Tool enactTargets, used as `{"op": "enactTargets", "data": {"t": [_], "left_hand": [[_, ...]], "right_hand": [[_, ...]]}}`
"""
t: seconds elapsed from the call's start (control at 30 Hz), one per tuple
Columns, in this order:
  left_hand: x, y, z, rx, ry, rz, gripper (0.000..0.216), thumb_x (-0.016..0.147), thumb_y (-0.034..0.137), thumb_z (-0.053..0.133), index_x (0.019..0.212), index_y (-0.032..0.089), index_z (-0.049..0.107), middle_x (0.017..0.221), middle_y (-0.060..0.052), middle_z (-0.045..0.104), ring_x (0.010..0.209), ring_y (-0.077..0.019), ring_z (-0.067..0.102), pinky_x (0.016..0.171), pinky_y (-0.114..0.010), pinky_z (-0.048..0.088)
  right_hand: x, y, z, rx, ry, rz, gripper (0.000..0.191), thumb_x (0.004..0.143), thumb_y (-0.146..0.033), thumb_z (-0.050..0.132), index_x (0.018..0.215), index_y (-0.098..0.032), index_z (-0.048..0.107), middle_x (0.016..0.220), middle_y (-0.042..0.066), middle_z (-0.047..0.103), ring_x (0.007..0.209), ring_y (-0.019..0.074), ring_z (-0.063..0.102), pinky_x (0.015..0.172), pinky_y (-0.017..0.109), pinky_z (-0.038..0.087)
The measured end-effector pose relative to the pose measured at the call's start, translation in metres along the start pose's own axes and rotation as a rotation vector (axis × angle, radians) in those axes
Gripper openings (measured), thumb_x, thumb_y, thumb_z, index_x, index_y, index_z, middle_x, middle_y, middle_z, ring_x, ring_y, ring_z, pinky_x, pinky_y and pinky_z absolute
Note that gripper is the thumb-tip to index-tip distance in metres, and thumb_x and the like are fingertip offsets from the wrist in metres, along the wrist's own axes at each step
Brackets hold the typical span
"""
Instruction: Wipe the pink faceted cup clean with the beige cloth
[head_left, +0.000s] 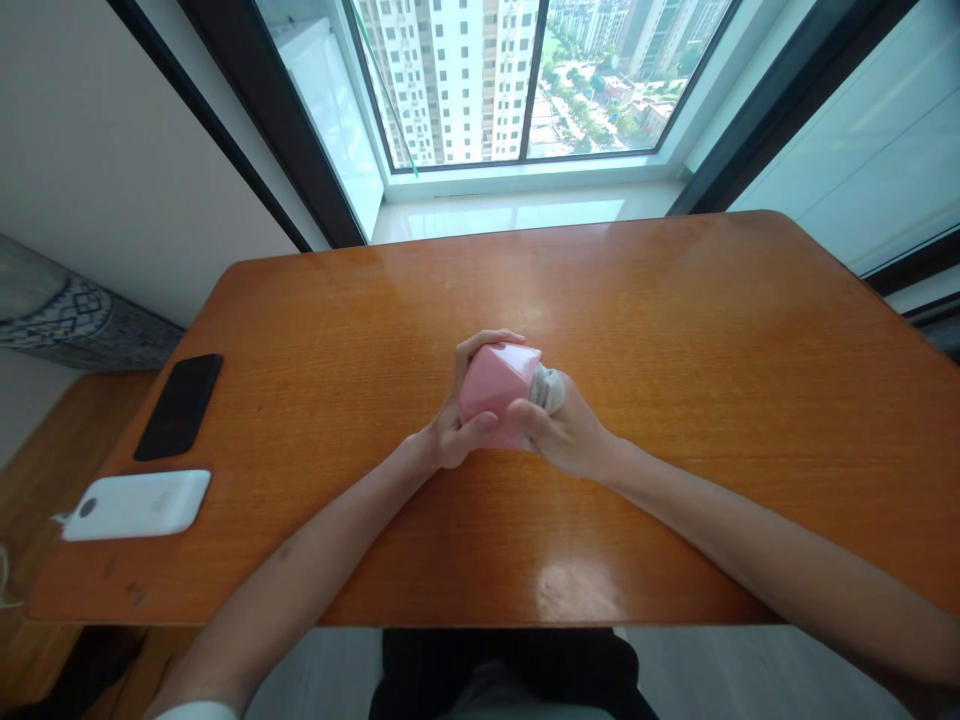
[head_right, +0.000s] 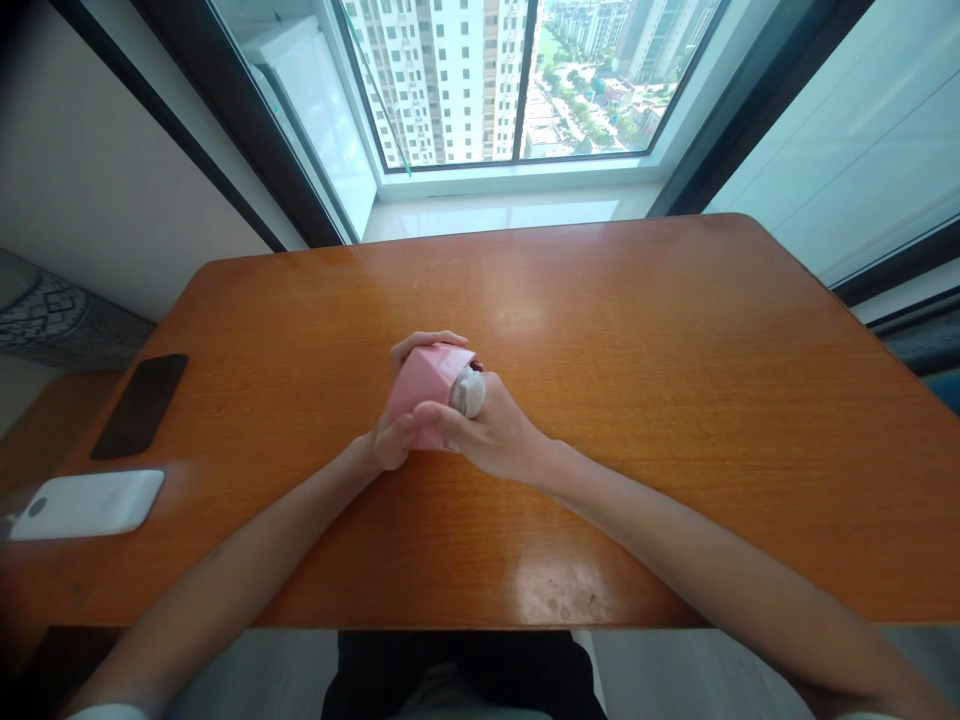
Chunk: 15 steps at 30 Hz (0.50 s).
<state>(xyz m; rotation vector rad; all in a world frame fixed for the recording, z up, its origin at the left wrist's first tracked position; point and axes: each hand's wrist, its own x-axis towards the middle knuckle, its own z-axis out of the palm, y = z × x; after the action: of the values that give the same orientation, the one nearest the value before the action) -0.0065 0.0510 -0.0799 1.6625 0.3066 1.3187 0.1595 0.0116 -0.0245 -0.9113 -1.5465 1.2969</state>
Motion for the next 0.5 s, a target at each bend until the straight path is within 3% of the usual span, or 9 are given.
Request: {"op": "enactTargets", "data": {"t": [0.13, 0.23, 0.37, 0.5], "left_hand": [[0.000, 0.008, 0.002, -0.314, -0.027, -0.343, 0.068, 0.096, 0.063, 0.060, 0.150, 0.025, 0.046, 0.136, -0.013, 0.065, 0.123, -0.0340, 0.068, 0.109, -0.052, 0.055], [0.003, 0.011, 0.002, -0.428, -0.033, -0.462, 0.066, 0.095, 0.062, 0.058, 0.147, 0.022, 0.049, 0.130, -0.014, 0.068, 0.119, -0.0340, 0.070, 0.105, -0.051, 0.057], [0.004, 0.012, 0.005, -0.352, 0.012, -0.378, 0.066, 0.097, 0.063, 0.058, 0.149, 0.024, 0.047, 0.132, -0.012, 0.065, 0.119, -0.0323, 0.069, 0.104, -0.050, 0.058], [0.001, 0.000, 0.001, -0.009, 0.049, -0.080, 0.080, 0.090, 0.079, 0.062, 0.151, 0.032, 0.041, 0.146, -0.012, 0.053, 0.126, -0.0349, 0.064, 0.104, -0.053, 0.059]], "right_hand": [[0.006, 0.000, -0.004, -0.316, -0.136, -0.171, 0.056, 0.089, -0.076, 0.072, 0.073, -0.023, 0.062, 0.069, 0.000, 0.058, 0.069, 0.0183, 0.051, 0.070, 0.035, 0.045], [0.010, 0.001, -0.006, -0.489, -0.206, -0.259, 0.056, 0.086, -0.076, 0.074, 0.073, -0.023, 0.064, 0.078, 0.005, 0.066, 0.077, 0.0216, 0.055, 0.077, 0.038, 0.046], [0.006, -0.001, -0.005, -0.448, -0.153, -0.203, 0.061, 0.098, -0.074, 0.060, 0.067, -0.022, 0.056, 0.068, 0.001, 0.057, 0.064, 0.0150, 0.046, 0.064, 0.031, 0.036], [-0.001, -0.009, 0.000, -0.105, -0.087, 0.041, 0.074, 0.099, -0.087, 0.039, 0.061, -0.023, 0.043, 0.055, -0.004, 0.037, 0.051, 0.0101, 0.032, 0.048, 0.027, 0.025]]}}
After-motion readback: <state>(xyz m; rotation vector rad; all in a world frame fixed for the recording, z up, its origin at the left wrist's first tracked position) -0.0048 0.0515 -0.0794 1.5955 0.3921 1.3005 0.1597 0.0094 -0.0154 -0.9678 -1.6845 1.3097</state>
